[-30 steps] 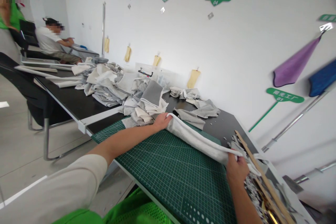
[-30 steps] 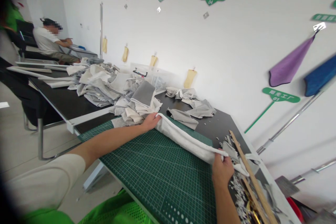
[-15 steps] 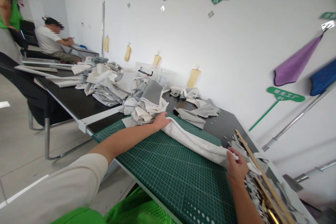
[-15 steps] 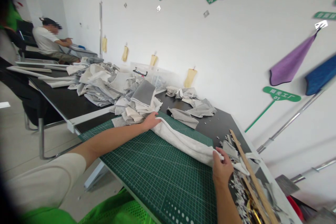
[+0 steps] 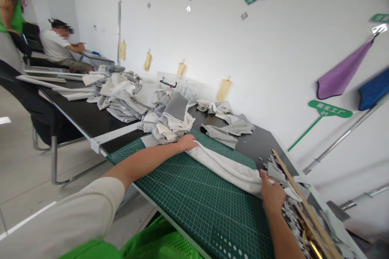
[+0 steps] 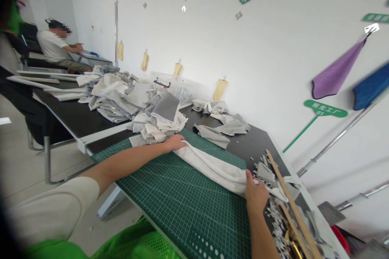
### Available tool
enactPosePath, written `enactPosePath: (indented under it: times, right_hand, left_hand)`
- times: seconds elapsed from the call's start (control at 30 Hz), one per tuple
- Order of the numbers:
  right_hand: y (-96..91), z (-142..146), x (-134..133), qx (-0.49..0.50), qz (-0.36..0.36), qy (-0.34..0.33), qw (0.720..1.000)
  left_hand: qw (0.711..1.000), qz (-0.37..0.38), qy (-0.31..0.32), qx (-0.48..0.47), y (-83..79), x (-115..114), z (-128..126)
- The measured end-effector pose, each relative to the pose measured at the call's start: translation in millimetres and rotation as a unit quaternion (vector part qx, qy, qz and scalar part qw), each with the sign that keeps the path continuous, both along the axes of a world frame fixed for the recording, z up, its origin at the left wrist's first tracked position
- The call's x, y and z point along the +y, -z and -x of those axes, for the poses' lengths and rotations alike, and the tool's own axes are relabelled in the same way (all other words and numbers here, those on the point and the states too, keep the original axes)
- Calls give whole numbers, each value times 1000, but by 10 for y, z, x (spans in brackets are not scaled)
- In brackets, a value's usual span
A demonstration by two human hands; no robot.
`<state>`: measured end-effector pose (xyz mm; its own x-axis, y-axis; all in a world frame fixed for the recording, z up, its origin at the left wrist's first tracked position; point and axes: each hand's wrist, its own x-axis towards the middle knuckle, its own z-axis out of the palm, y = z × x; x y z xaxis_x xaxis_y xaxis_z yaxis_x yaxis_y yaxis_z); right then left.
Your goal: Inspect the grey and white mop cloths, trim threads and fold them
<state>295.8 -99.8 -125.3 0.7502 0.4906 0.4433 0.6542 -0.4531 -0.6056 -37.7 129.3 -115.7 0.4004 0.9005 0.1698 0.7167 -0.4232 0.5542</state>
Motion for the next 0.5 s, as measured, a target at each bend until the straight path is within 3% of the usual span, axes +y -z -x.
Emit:
enactPosePath:
  times: [0.5]
  right_hand:
    - [47,-71,7,3,-5,27,1000]
  left_hand:
    - [992,12,54,111,-43,-56,2]
